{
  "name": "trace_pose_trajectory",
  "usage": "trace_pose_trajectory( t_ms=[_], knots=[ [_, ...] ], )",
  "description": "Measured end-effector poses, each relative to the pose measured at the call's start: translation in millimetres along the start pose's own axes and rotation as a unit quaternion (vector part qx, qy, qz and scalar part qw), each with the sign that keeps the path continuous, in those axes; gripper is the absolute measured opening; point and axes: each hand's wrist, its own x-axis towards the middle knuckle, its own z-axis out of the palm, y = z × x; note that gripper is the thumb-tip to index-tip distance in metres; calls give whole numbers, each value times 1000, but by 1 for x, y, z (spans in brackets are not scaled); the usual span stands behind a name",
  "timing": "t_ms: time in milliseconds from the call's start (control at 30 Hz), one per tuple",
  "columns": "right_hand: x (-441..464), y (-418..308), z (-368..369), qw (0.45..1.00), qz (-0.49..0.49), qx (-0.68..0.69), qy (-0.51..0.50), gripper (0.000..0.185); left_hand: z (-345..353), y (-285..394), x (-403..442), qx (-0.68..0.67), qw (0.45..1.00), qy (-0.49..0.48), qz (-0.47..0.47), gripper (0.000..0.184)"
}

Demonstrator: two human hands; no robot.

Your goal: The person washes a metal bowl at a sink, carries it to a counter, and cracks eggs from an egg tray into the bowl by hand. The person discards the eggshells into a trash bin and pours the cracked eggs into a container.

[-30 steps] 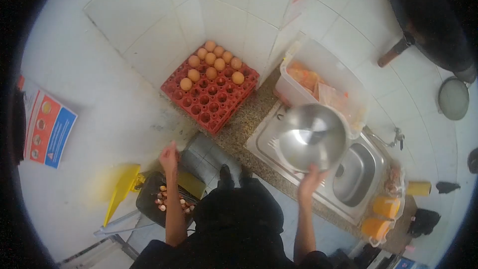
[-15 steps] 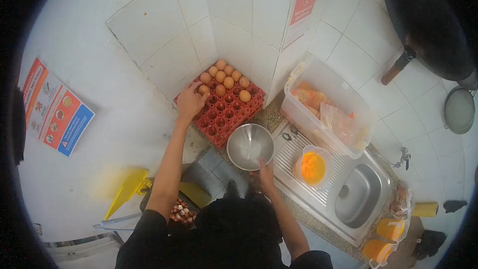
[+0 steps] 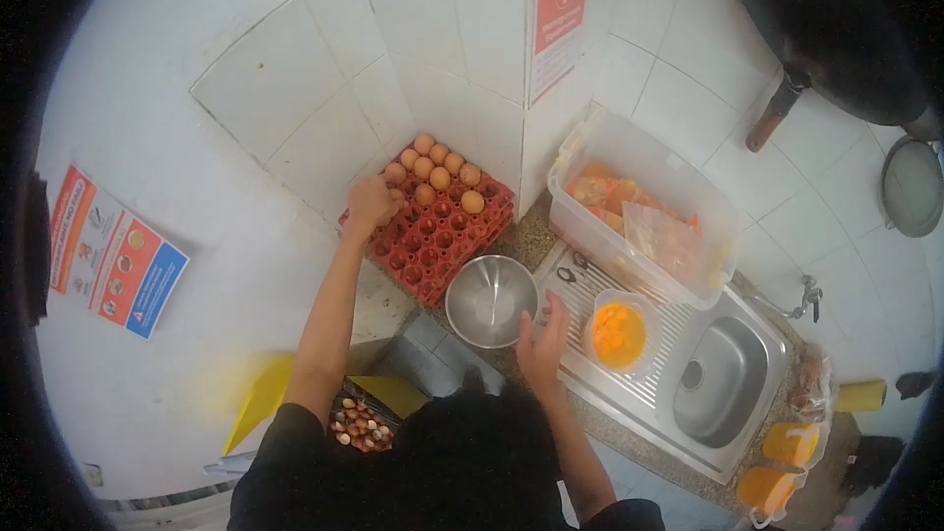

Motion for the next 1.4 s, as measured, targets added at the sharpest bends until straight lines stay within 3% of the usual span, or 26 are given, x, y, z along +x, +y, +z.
trace_pose_trajectory(
  t_ms=[100, 300, 500, 600, 700, 800, 900, 1000, 1033, 1100, 1133, 1233, 1333, 1400],
  knots=[
    [5, -1, 13, 998, -51, -30, -5, 49, -4, 26, 14, -73, 997, 19, 11, 29],
    [-2, -16, 34, 996, -51, 0, -78, 49, 53, 51, 35, 8, 987, 74, 145, 34],
    [-6, -17, 28, 997, -33, 21, -67, 47, 58, 56, 34, -31, 988, 68, 134, 38],
    [1, -16, 26, 998, -27, 22, -59, 48, 41, 62, 23, -135, 989, 45, 38, 38],
    [17, -20, 27, 997, -57, 18, -43, 50, 32, 65, -7, -233, 957, 158, 66, 38],
    [52, -41, 32, 993, -100, 42, -38, 55, 18, 87, -61, -541, 841, 3, -22, 40],
    [83, -58, 37, 982, -148, 67, -92, 58, -1, 112, -111, -630, 738, -188, -152, 39],
    [88, -41, 35, 970, -150, 90, -170, 57, 22, 116, -139, -685, 671, -228, -166, 45],
    [85, -33, 35, 965, -142, 100, -199, 56, 29, 118, -147, -734, 613, -217, -196, 48],
    [72, -29, 38, 979, -58, 141, -138, 52, 42, 127, -160, -818, 484, -181, -251, 56],
    [67, -27, 41, 981, -19, 162, -108, 51, 49, 130, -163, -825, 463, -188, -264, 58],
    [49, -29, 50, 987, -50, 152, 26, 43, 85, 130, -173, -848, 398, -201, -285, 65],
    [42, -32, 52, 986, -160, -25, -37, 42, 98, 137, -172, -876, 330, -177, -304, 62],
    [37, -12, 61, 996, -54, 58, -34, 42, 102, 136, -174, -853, 375, -166, -324, 60]
  ],
)
